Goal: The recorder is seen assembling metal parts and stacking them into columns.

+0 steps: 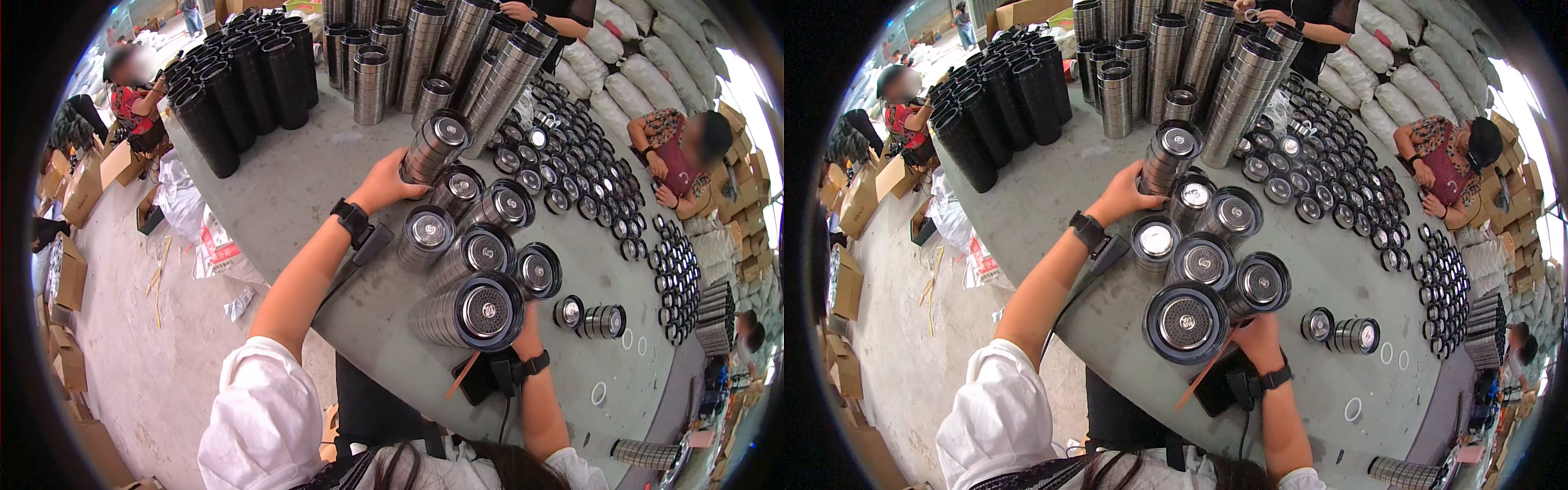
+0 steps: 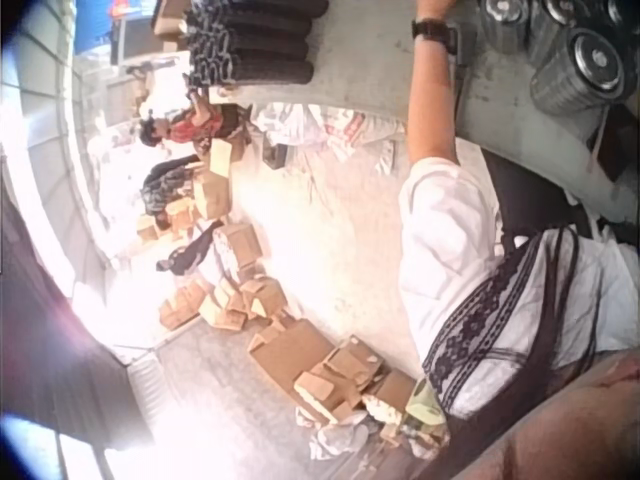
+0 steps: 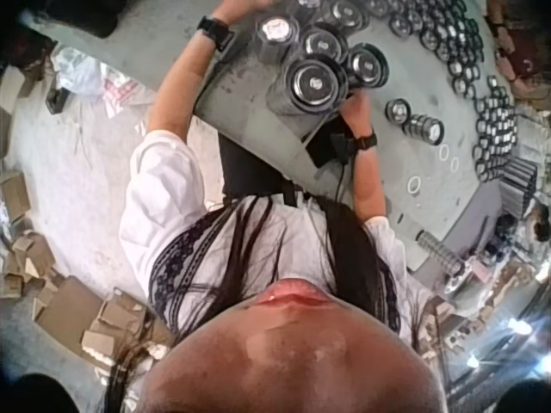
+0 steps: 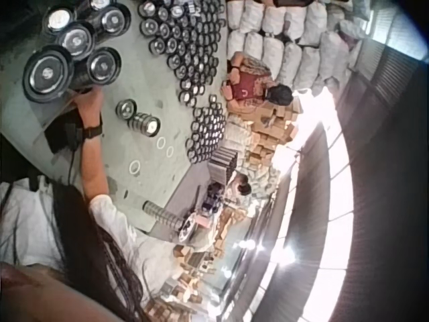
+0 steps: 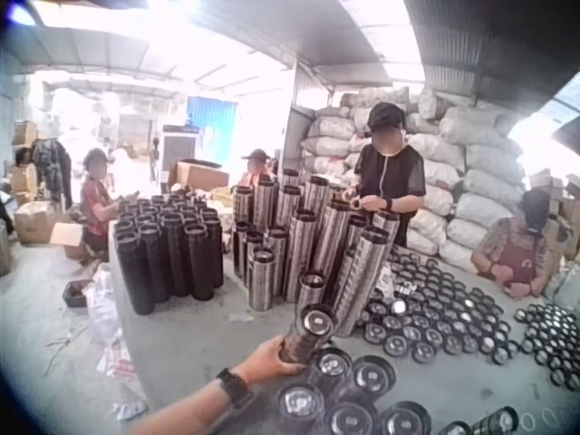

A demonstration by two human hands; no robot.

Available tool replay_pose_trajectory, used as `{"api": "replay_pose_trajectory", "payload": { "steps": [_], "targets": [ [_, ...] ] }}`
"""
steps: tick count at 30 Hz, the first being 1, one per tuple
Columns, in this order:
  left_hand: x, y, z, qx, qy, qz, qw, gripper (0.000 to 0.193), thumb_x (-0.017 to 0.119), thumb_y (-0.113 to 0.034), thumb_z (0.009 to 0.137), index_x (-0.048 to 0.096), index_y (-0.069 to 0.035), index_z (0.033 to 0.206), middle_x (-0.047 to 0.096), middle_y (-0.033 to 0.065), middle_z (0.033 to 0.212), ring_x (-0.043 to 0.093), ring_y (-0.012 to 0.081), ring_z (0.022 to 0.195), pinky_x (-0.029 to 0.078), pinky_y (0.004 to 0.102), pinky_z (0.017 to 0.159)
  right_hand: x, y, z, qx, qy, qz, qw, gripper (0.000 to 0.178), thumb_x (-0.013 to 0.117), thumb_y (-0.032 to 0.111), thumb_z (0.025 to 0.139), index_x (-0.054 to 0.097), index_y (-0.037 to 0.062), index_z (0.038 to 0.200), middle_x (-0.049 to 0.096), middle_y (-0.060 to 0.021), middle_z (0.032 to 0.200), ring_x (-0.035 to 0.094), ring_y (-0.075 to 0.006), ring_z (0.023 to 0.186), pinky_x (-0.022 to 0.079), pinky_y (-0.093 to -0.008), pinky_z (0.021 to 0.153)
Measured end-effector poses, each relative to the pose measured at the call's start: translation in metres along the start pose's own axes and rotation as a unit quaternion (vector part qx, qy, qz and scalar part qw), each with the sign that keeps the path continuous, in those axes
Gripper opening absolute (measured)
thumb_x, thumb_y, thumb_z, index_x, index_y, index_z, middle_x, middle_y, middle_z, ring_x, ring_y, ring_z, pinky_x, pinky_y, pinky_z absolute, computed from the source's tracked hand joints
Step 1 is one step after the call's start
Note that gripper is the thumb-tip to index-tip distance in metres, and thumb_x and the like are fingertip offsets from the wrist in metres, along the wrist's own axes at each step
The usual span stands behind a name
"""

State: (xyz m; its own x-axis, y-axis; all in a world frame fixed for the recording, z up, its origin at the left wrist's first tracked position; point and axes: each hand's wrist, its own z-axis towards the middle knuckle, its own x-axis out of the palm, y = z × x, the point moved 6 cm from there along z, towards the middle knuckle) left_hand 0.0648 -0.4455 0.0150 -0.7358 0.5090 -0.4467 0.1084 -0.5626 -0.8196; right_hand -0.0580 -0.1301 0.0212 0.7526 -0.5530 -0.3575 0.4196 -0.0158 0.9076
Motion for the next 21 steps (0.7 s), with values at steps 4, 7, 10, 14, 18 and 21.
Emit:
{"api": "replay_pose_trajectory", "payload": {
  "steps": [4,7,10,14,18,21],
  "targets": [
    [0.005,0.005,-0.005,-0.025,0.014,-0.051,0.998,0.07,0.082,-0.026,0.063,0.048,0.001,0.117,0.06,0.0207,0.11,0.057,0.0312,0.106,0.044,0.0366,0.091,-0.001,0.007,-0.001,-0.004,0.009,0.003,1.0,0.039,0.079,0.005,0.062,0.065,-0.0003,0.097,0.068,-0.0118,0.097,0.064,-0.0219,0.09,0.048,-0.0328,0.079],
    [0.006,0.008,-0.005,-0.027,0.026,-0.045,0.998,0.066,0.082,-0.023,0.063,0.048,0.0,0.115,0.06,0.0199,0.11,0.057,0.0301,0.106,0.043,0.0361,0.092,0.0,0.012,0.0,-0.029,0.015,-0.019,0.999,0.037,0.078,0.003,0.063,0.065,-0.0006,0.098,0.068,-0.0125,0.096,0.064,-0.0217,0.089,0.048,-0.0326,0.078],
    [0.006,0.014,-0.006,-0.036,0.035,-0.037,0.998,0.066,0.081,-0.019,0.065,0.047,0.0,0.118,0.06,0.016,0.112,0.057,0.0254,0.106,0.043,0.0346,0.094,0.001,0.019,0.001,-0.033,0.015,-0.027,0.999,0.034,0.075,0.001,0.065,0.065,-0.0007,0.098,0.068,-0.0133,0.096,0.064,-0.0219,0.089,0.048,-0.0324,0.078],
    [-0.004,0.01,-0.002,-0.001,-0.011,-0.053,0.999,0.061,0.082,-0.023,0.063,0.051,-0.002,0.11,0.063,0.0163,0.105,0.06,0.027,0.101,0.045,0.0348,0.088,-0.001,-0.003,0.001,-0.031,0.013,-0.058,0.998,0.032,0.071,-0.001,0.068,0.064,-0.001,0.099,0.067,-0.014,0.095,0.064,-0.0217,0.088,0.048,-0.0321,0.077],
    [-0.013,-0.002,0.021,0.018,-0.016,-0.059,0.998,0.06,0.082,-0.024,0.063,0.052,-0.001,0.109,0.064,0.0155,0.102,0.061,0.026,0.097,0.046,0.0345,0.086,0.004,-0.02,0.001,0.01,0.048,0.034,0.998,0.041,0.073,0.001,0.072,0.058,-0.0018,0.109,0.064,-0.0109,0.106,0.061,-0.0213,0.094,0.048,-0.032,0.081],
    [-0.01,-0.013,0.043,0.036,-0.01,-0.034,0.999,0.058,0.082,-0.026,0.063,0.052,-0.001,0.107,0.063,0.0167,0.101,0.06,0.027,0.096,0.046,0.0352,0.085,0.001,-0.03,-0.004,0.009,0.062,0.021,0.998,0.045,0.073,0.001,0.073,0.054,-0.0023,0.114,0.061,-0.011,0.111,0.058,-0.0227,0.1,0.045,-0.0345,0.087]
  ]
}}
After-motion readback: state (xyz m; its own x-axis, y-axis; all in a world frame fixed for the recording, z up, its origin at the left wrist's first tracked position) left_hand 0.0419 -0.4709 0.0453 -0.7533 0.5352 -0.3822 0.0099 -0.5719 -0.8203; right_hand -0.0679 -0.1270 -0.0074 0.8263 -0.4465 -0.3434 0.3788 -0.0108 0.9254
